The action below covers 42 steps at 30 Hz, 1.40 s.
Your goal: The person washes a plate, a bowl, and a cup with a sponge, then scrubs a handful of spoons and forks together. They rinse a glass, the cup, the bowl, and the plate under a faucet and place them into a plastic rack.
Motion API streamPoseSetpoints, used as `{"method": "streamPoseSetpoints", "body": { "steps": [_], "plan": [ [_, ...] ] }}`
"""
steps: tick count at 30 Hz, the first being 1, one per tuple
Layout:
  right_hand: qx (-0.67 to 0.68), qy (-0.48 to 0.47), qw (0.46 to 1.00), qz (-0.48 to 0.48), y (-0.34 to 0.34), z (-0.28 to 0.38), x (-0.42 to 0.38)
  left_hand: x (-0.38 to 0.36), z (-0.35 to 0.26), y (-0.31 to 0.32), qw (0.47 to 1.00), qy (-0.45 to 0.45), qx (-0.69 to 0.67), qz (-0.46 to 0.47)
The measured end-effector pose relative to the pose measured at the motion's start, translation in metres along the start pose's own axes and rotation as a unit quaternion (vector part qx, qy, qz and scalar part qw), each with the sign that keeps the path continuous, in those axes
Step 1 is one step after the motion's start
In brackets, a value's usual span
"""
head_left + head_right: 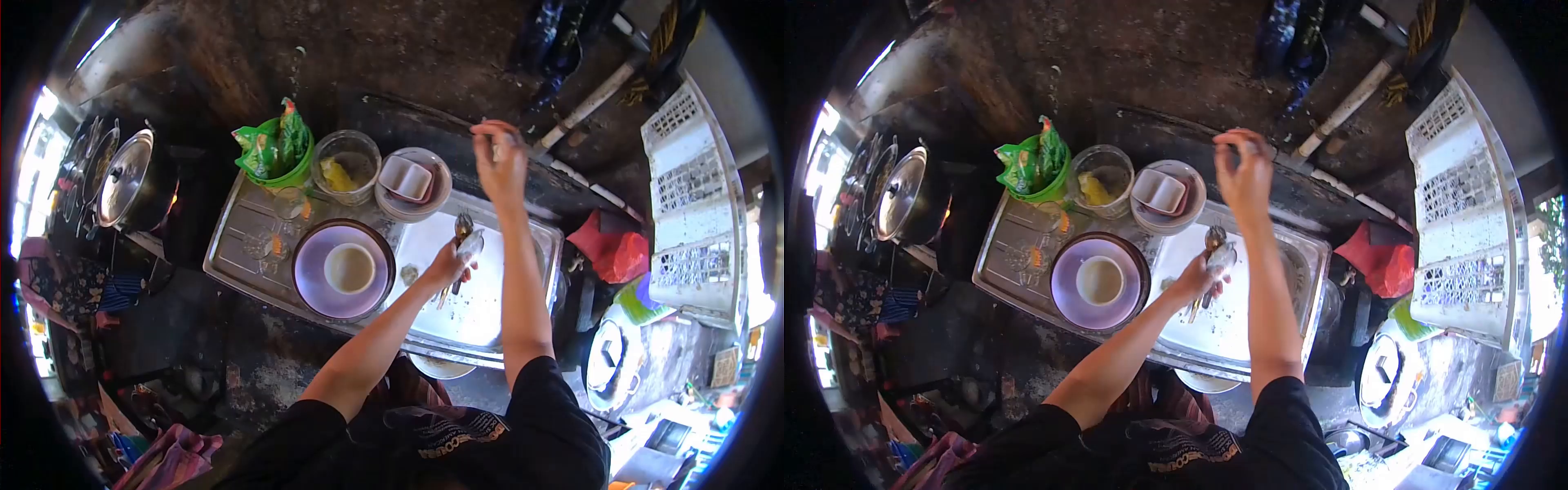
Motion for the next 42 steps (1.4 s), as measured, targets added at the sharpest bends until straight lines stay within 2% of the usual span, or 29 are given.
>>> {"method": "streamPoseSetpoints", "body": {
  "steps": [2, 3, 5, 6, 9, 11, 13, 15, 20, 22, 23, 25, 26, 28, 29, 31, 33, 35, 36, 38, 39, 41, 42],
  "plan": [
    [-0.13, 0.002, 0.991, -0.021, -0.033, -0.027, -0.006, 0.008, -0.006, 0.005, 1.0, -0.011, -0.011, 0.003],
    [-0.134, 0.007, 0.991, -0.022, -0.037, -0.038, -0.01, 0.012, -0.008, 0.007, 1.0, -0.005, -0.019, 0.009],
    [-0.111, -0.008, 0.994, 0.004, -0.039, -0.055, -0.021, 0.02, -0.009, 0.008, 1.0, -0.016, -0.025, 0.005],
    [0.074, 0.08, 0.993, 0.034, -0.033, -0.071, -0.027, 0.025, -0.006, 0.007, 0.999, -0.016, -0.038, 0.003],
    [0.114, 0.1, 0.988, 0.043, -0.038, -0.083, -0.033, 0.043, -0.003, 0.001, 0.998, -0.014, -0.061, -0.005],
    [0.077, 0.097, 0.991, 0.059, -0.041, -0.097, -0.032, 0.058, -0.01, -0.002, 0.999, 0.014, -0.032, 0.012],
    [0.177, 0.154, 0.972, 0.011, -0.046, -0.121, -0.034, 0.072, -0.013, -0.005, 0.999, 0.009, -0.035, 0.012],
    [0.191, 0.163, 0.968, -0.006, -0.049, -0.132, -0.033, 0.084, -0.014, -0.011, 0.996, 0.002, -0.086, -0.004],
    [0.199, 0.176, 0.963, -0.049, -0.048, -0.151, -0.04, 0.106, -0.016, -0.011, 0.996, -0.022, -0.089, 0.004],
    [0.34, 0.271, 0.894, -0.107, -0.037, -0.179, -0.064, 0.107, -0.011, -0.008, 0.996, -0.03, -0.081, 0.003],
    [0.34, 0.27, 0.894, -0.106, -0.032, -0.182, -0.074, 0.106, -0.006, -0.008, 0.997, -0.039, -0.073, 0.001],
    [0.438, 0.364, 0.819, -0.073, 0.003, -0.197, -0.108, 0.102, 0.006, -0.009, 0.998, -0.045, -0.05, -0.003],
    [0.439, 0.363, 0.819, -0.073, 0.011, -0.199, -0.118, 0.099, 0.014, -0.009, 0.998, -0.053, -0.027, -0.006],
    [0.558, 0.429, 0.71, -0.008, 0.061, -0.205, -0.141, 0.089, 0.025, -0.011, 0.997, -0.07, -0.016, -0.018],
    [0.559, 0.428, 0.71, -0.007, 0.075, -0.213, -0.143, 0.084, 0.032, -0.014, 0.996, -0.089, -0.005, -0.03],
    [0.71, 0.429, 0.554, -0.067, 0.11, -0.225, -0.143, 0.079, 0.045, -0.016, 0.994, -0.097, -0.016, -0.038],
    [0.712, 0.408, 0.567, -0.069, 0.124, -0.234, -0.135, 0.075, 0.061, -0.021, 0.989, -0.125, -0.056, -0.064],
    [0.726, 0.406, 0.536, -0.146, 0.13, -0.249, -0.13, 0.077, 0.067, -0.022, 0.99, -0.125, -0.042, -0.05],
    [0.726, 0.405, 0.535, -0.147, 0.141, -0.261, -0.132, 0.076, 0.066, -0.025, 0.989, -0.127, -0.038, -0.066],
    [0.68, 0.277, 0.67, -0.111, 0.141, -0.278, -0.12, 0.088, 0.077, -0.032, 0.99, -0.102, -0.059, -0.081],
    [0.679, 0.277, 0.671, -0.111, 0.142, -0.271, -0.116, 0.09, 0.078, -0.032, 0.99, -0.102, -0.06, -0.08],
    [0.558, 0.432, 0.69, -0.162, 0.137, -0.267, -0.125, 0.095, 0.075, -0.032, 0.987, -0.089, -0.113, -0.075],
    [0.558, 0.431, 0.691, -0.161, 0.126, -0.251, -0.12, 0.092, 0.07, -0.036, 0.985, -0.11, -0.077, -0.107]
  ]
}}
Point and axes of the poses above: each hand's wrist, its own x-axis towards the middle knuckle, its own y-axis out of the palm, z = x × y, the point moved 10 cm from there along x, towards the middle knuckle, and after that the axes turned 2 degrees about z, right-handed, at the moved point
